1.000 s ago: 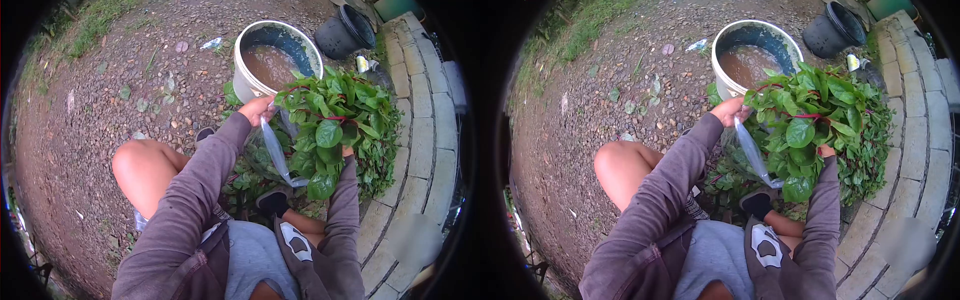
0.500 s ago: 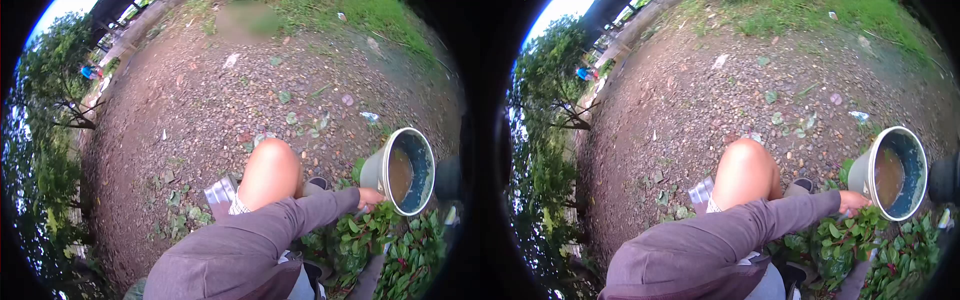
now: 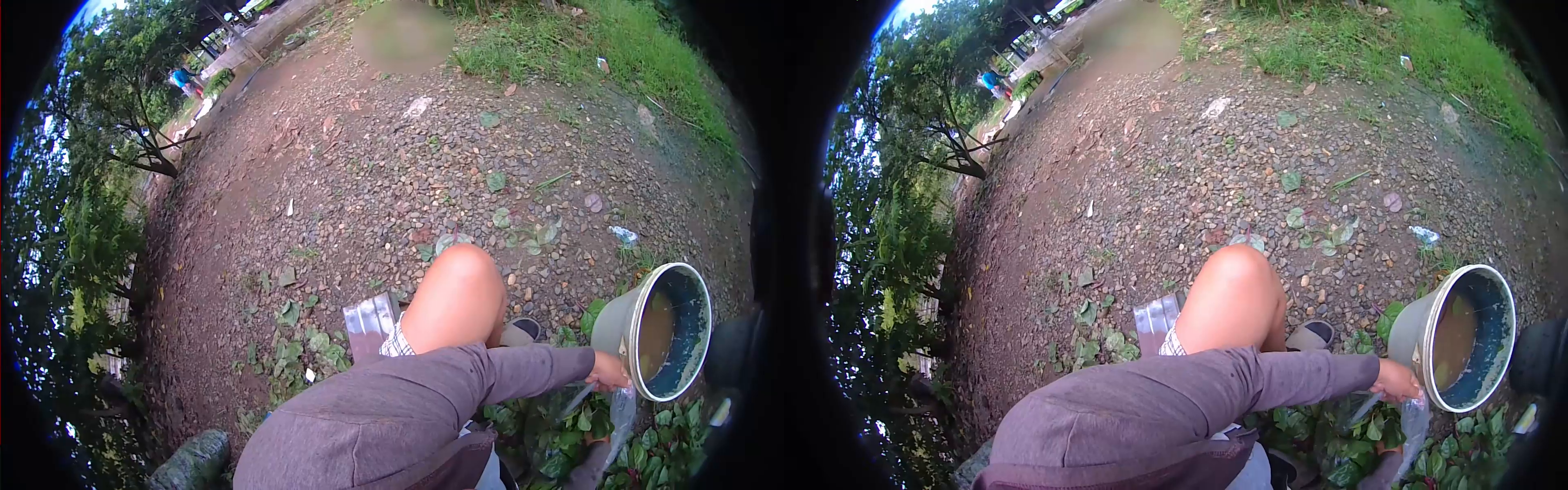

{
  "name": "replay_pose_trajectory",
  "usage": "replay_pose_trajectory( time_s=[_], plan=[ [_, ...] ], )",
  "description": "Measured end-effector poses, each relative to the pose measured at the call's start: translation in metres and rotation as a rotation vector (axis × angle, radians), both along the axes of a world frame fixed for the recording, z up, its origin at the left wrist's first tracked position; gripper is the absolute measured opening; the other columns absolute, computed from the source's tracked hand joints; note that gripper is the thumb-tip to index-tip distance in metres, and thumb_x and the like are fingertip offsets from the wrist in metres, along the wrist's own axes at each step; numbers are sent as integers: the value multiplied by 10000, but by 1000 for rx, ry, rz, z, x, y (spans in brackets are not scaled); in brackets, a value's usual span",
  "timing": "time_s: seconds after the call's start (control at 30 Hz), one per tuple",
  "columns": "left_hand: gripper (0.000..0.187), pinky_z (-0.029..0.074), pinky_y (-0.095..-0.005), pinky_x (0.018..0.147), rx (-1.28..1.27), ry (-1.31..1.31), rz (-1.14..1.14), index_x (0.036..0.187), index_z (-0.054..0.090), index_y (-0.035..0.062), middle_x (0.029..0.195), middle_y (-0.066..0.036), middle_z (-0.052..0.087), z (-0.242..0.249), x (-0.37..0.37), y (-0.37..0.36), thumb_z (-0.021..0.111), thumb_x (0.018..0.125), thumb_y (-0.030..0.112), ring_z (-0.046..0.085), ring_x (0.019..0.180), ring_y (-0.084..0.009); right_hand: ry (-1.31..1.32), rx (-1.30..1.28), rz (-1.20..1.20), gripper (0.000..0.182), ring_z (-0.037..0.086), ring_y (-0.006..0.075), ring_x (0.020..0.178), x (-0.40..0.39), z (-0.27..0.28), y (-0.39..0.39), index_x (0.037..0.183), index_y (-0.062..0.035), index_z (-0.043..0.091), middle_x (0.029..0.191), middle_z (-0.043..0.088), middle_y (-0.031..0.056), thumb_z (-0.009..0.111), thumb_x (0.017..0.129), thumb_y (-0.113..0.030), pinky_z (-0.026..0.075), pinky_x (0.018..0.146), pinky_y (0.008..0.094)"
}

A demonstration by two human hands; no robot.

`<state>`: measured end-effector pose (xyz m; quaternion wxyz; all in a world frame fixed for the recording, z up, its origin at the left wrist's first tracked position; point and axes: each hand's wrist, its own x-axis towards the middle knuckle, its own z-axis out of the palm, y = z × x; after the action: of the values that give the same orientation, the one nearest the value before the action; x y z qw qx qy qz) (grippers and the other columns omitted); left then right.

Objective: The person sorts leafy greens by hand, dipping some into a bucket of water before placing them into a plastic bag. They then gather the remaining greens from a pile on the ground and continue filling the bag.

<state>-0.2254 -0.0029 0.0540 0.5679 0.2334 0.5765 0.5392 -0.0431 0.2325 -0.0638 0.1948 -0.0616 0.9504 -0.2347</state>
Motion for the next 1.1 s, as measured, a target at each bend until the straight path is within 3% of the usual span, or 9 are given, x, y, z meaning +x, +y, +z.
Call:
replay_pose_trajectory(
  time_s=[0.23,0.27,0.4,0.47,0.6,0.7,0.8,0.97,1.1],
  plan=[
    [179,241,-217,397,63,-293,120,881,550,100,547,75,347,6,-13,-3,478,929,257,302,452,-37,437,298,-345,236,552,341,964,21,-17,-50,951,-121,625,1023,606,113,577,743,-221,453,766,455],
    [167,232,-214,391,30,-247,149,905,541,104,541,76,329,-1,-9,5,461,937,247,292,450,-37,-205,251,-683,329,512,353,1041,21,-8,-63,1048,-94,580,1125,560,165,577,743,-218,426,839,443],
    [176,233,-185,396,-35,-237,215,963,536,110,564,88,332,11,-12,10,480,933,274,278,443,-21,-280,164,-472,450,576,343,950,33,-35,-32,1037,-36,606,1018,613,159,648,704,-335,458,833,417],
    [199,211,-192,412,-122,-152,208,974,589,100,554,99,343,12,-11,12,555,891,278,261,450,-15,-154,104,-374,551,523,326,1069,31,106,-49,1111,5,559,1172,536,179,720,663,-274,431,892,388],
    [381,373,-219,524,-197,414,55,1099,574,5,792,-21,599,23,-5,13,625,837,276,486,598,-69,-141,-573,-606,528,627,212,908,101,181,44,1228,-27,494,1039,642,125,668,777,-238,475,814,309],
    [483,455,-381,751,-263,1300,-18,1105,547,-23,910,-171,623,43,13,17,695,744,261,596,849,-298,-149,-160,-1224,230,640,113,599,202,147,126,856,-9,628,720,659,78,634,789,-229,500,502,281],
    [502,446,-409,768,-286,1597,9,1126,519,14,959,-159,592,80,48,33,712,710,217,569,904,-320,-563,54,-1341,361,616,153,483,289,57,129,651,-26,637,582,636,53,590,810,-346,518,566,303],
    [357,443,-397,775,107,1401,-206,1016,580,3,953,-159,584,90,124,86,707,698,105,562,874,-318,-309,479,-1580,415,641,224,589,358,-125,48,679,-23,637,613,639,81,636,739,-434,512,632,339],
    [323,448,-355,816,142,817,-470,1055,576,-12,1020,-160,597,43,188,134,662,761,87,569,946,-273,29,11,-1821,327,601,210,544,327,-133,21,702,-18,608,615,615,97,684,717,-336,466,528,352]
  ],
)
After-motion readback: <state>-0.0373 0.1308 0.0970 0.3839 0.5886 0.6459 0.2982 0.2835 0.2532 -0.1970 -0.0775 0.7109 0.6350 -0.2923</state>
